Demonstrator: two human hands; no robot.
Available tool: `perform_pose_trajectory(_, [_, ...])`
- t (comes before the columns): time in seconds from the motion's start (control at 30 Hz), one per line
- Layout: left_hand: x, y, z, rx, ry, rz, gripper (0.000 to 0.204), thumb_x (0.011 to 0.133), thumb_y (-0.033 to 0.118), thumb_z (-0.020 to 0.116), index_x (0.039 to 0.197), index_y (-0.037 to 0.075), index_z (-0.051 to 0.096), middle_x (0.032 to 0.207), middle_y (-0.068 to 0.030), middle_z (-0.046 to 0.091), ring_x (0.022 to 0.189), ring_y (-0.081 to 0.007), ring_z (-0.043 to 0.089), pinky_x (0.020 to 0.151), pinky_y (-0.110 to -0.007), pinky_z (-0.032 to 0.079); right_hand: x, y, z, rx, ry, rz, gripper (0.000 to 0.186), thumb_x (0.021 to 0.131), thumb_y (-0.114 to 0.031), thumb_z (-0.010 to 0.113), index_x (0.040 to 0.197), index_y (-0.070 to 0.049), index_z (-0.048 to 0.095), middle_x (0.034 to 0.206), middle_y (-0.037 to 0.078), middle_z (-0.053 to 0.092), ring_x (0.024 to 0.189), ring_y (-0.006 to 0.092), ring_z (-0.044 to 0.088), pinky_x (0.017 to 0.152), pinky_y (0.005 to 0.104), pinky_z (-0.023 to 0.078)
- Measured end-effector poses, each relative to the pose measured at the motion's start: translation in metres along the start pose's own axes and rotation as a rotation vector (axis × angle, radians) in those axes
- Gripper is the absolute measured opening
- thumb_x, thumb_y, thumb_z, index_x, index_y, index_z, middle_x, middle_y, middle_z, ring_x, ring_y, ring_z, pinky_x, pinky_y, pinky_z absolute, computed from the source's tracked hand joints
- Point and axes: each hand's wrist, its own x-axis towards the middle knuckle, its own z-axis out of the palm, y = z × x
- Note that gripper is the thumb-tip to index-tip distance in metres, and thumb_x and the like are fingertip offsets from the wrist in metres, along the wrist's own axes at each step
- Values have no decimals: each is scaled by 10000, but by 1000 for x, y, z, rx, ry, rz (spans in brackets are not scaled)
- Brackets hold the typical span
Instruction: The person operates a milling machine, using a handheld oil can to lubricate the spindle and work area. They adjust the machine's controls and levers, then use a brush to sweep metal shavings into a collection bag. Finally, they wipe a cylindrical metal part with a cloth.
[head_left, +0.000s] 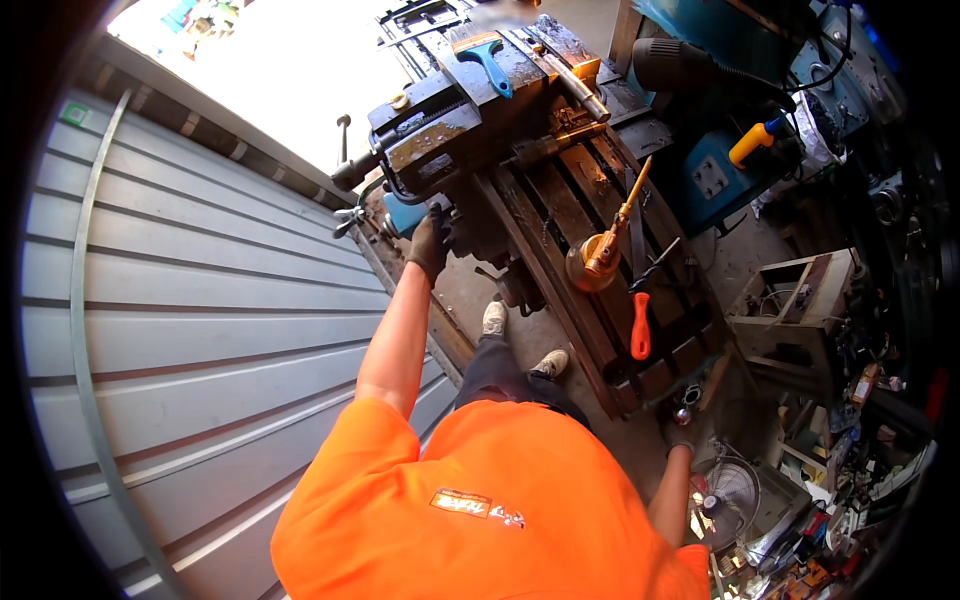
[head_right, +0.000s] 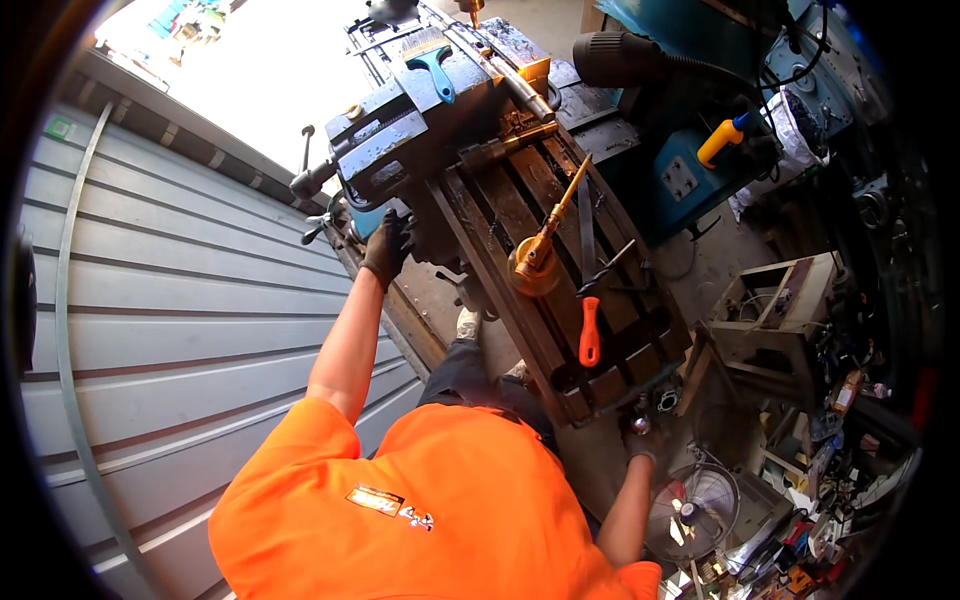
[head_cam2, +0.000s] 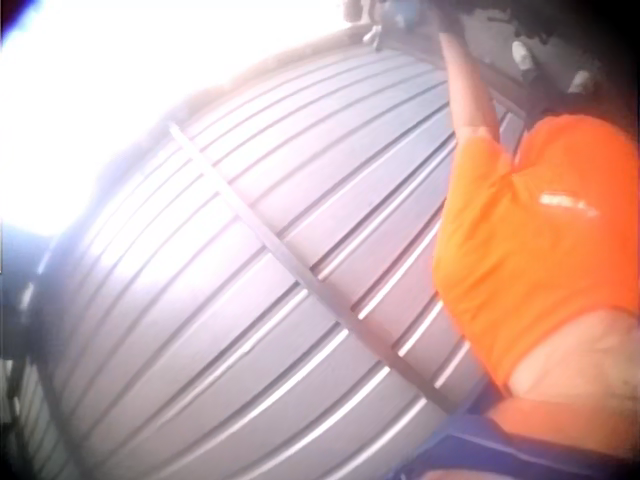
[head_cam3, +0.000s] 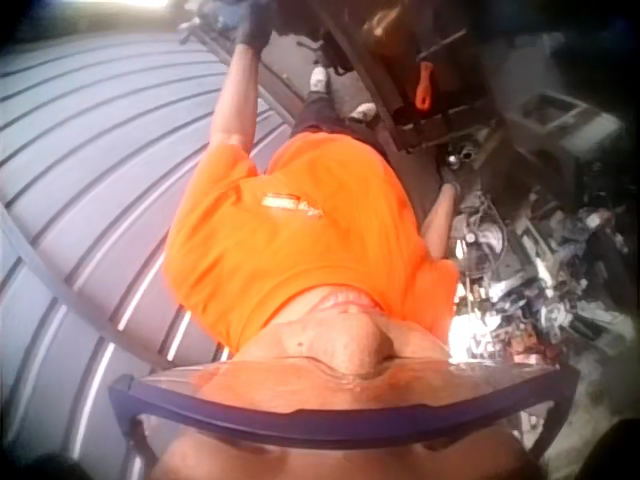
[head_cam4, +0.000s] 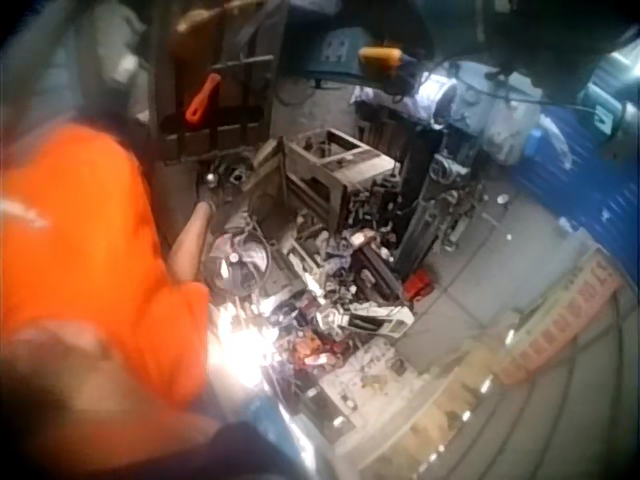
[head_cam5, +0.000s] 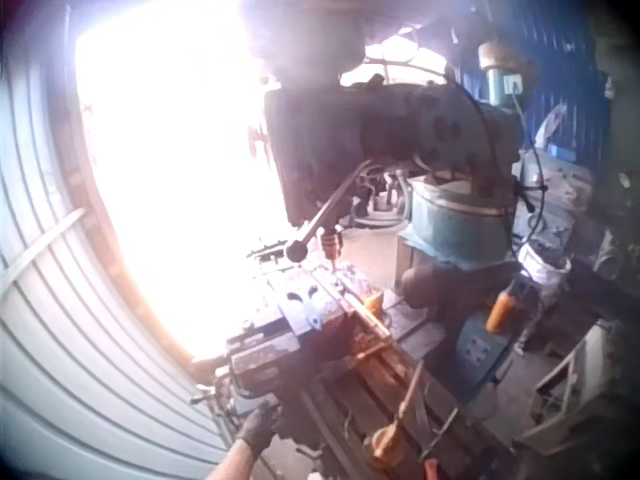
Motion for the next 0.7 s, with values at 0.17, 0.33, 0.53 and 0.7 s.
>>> perform_pose_trajectory(0.17, [1, -11, 33, 69, -238, 71, 563, 1055, 511, 418, 1411, 85, 514, 1297, -90, 645, 1140, -238, 632, 947, -352, 508, 33, 34, 38, -471, 191, -333, 838, 841, -589, 588, 1542, -182, 374, 1605, 167, 303, 1465, 273, 335, 1166, 426, 335])
perform_pose_trajectory(0.33, [-40, 44, 53, -205, -399, -269, 533, 1041, 576, 389, 1426, 225, 499, 1280, -48, 639, 1161, -235, 599, 953, -386, 473, 73, 78, 31, -443, 50, -266, 627, 912, -562, 534, 1364, -128, 570, 1103, 185, 703, 955, 357, 692, 860, 453, 524])
perform_pose_trajectory(0.53, [-38, -10, -44, 140, -114, -291, 424, 1007, 553, 509, 1168, 165, 564, 937, -30, 545, 922, -243, 605, 820, -373, 515, -11, 40, -61, -186, 272, -59, 526, 873, -494, 669, 1160, -53, 691, 987, 201, 713, 915, 361, 702, 749, 461, 549])
perform_pose_trajectory(0.7, [-67, -48, -99, 349, 132, -549, 714, 953, 607, 571, 1362, 26, 502, 1292, -168, 581, 1015, -304, 635, 862, -437, 546, -67, 27, 23, 591, -513, -219, 512, 927, -408, 637, 1244, -6, 661, 1009, 151, 719, 913, 263, 696, 831, 396, 529])
